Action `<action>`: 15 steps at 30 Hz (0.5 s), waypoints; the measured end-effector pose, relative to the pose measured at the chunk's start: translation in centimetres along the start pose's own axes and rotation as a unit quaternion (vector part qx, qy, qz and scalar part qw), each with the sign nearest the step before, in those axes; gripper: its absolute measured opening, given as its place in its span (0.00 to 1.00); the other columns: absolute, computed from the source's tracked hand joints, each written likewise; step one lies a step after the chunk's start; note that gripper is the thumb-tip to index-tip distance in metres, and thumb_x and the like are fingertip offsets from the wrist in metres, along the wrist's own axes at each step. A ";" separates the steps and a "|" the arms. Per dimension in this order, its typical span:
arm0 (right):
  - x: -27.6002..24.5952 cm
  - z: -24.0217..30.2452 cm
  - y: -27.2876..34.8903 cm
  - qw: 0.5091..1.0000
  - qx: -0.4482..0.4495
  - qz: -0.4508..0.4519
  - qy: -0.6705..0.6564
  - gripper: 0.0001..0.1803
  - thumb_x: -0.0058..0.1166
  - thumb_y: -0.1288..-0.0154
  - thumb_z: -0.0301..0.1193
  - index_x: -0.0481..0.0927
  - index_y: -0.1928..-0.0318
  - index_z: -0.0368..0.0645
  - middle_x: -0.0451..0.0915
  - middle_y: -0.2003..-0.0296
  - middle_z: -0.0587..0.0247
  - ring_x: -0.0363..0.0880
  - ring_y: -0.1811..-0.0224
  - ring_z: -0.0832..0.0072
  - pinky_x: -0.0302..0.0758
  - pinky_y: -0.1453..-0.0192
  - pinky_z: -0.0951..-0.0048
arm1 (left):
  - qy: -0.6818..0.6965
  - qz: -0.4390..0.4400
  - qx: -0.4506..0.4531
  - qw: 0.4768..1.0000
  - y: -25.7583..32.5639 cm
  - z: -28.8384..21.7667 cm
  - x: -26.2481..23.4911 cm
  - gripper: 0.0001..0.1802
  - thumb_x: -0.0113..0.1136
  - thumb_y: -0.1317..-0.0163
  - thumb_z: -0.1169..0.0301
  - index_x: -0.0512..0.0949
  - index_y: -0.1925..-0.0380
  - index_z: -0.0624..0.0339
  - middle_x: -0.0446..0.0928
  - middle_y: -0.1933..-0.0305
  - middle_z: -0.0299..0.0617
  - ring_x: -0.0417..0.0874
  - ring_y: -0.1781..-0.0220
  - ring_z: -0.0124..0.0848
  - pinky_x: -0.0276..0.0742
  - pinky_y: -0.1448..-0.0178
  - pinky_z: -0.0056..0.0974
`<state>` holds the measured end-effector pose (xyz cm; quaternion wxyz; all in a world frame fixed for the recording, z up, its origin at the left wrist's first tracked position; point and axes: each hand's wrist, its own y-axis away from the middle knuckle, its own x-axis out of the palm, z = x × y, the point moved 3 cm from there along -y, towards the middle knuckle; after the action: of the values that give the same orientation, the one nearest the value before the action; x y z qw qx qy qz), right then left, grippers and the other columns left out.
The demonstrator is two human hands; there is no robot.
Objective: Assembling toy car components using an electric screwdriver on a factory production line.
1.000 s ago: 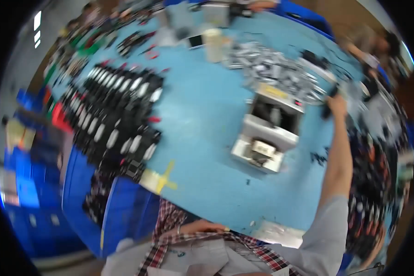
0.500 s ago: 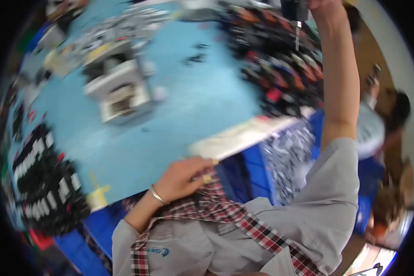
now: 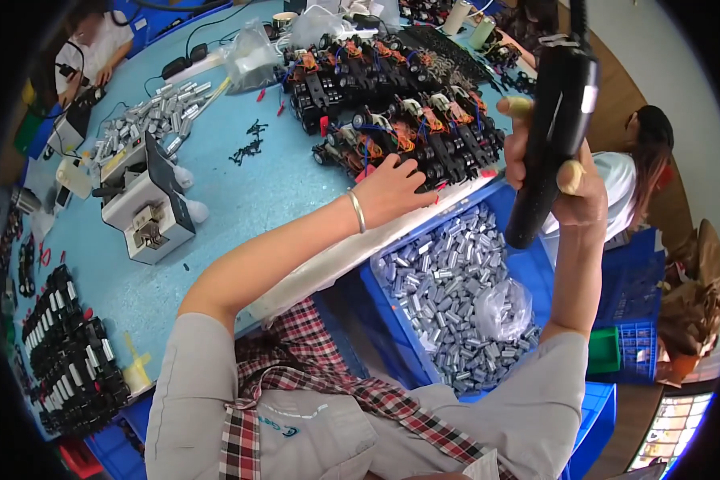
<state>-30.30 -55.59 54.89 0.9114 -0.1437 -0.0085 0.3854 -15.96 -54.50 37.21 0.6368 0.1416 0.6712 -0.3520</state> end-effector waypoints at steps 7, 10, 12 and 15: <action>-0.8 -2.4 -0.3 0.992 0.002 0.102 -0.068 0.36 0.68 0.61 0.48 0.66 0.58 0.36 0.61 0.72 0.68 0.62 0.74 0.81 0.64 0.72 0.80 | -0.030 -0.274 0.067 0.959 -0.1 2.9 -2.7 0.12 0.53 0.49 0.69 0.73 0.62 0.51 0.73 0.64 0.37 0.74 0.58 0.34 0.71 0.53 0.37; 0.0 -1.3 -1.0 0.994 -0.053 0.084 -0.042 0.37 0.64 0.58 0.52 0.67 0.55 0.39 0.61 0.70 0.68 0.60 0.73 0.80 0.62 0.71 0.82 | -0.018 -0.458 -0.023 0.888 3.6 4.2 -5.2 0.18 0.62 0.55 0.73 0.73 0.61 0.57 0.76 0.62 0.39 0.79 0.60 0.39 0.77 0.60 0.35; 1.1 0.4 0.1 0.992 -0.030 0.036 -0.115 0.36 0.60 0.54 0.54 0.66 0.53 0.39 0.61 0.69 0.68 0.59 0.72 0.80 0.62 0.69 0.82 | 0.038 -0.508 -0.093 0.855 5.1 4.0 -7.8 0.21 0.66 0.57 0.74 0.72 0.59 0.61 0.77 0.61 0.42 0.79 0.60 0.39 0.77 0.58 0.35; 2.7 -0.3 0.8 0.970 0.020 0.049 -0.238 0.37 0.53 0.48 0.56 0.65 0.49 0.37 0.63 0.67 0.65 0.61 0.71 0.79 0.65 0.66 0.81 | 0.052 -0.646 -0.127 0.751 10.5 2.9 -11.5 0.24 0.68 0.56 0.75 0.72 0.57 0.65 0.77 0.59 0.45 0.79 0.59 0.34 0.75 0.53 0.34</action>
<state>-28.88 -53.27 54.09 0.8658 -0.0296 -0.2102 0.4531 -5.36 -45.92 45.26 0.2340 -0.3892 0.6736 -0.5831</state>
